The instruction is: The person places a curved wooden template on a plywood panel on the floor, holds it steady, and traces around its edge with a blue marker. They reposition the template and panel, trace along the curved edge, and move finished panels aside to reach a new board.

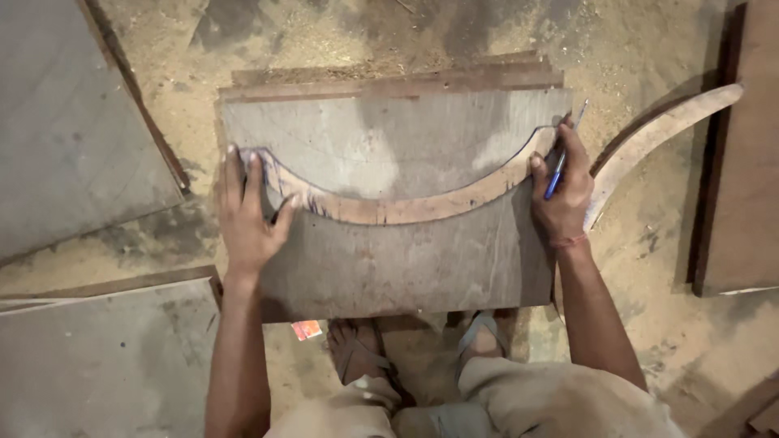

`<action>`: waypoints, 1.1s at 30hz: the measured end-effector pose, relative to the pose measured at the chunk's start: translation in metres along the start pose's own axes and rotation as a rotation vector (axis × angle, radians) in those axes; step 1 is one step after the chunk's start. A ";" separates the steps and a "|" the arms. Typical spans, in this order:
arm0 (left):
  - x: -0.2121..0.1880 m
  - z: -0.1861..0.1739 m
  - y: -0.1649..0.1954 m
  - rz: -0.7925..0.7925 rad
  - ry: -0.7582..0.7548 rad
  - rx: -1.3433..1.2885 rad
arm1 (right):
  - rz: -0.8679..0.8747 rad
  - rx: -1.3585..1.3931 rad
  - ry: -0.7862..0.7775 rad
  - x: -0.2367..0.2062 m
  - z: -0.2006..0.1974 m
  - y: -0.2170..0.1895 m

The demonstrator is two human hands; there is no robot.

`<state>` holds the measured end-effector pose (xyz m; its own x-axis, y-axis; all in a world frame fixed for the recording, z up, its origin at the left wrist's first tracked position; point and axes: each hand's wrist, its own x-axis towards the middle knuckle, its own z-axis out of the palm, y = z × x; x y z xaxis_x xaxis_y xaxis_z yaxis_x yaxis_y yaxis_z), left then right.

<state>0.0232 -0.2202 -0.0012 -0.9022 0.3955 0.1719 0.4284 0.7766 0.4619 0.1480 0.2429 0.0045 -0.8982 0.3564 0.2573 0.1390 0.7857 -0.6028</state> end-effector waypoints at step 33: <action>-0.001 0.008 -0.020 -0.074 -0.003 -0.057 | -0.055 -0.057 0.108 -0.014 0.009 0.014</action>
<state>0.0157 -0.2317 -0.0174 -0.9311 0.3394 0.1333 0.3571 0.7748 0.5216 0.1584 0.2446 -0.0146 -0.8555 0.3616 0.3706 0.1167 0.8320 -0.5423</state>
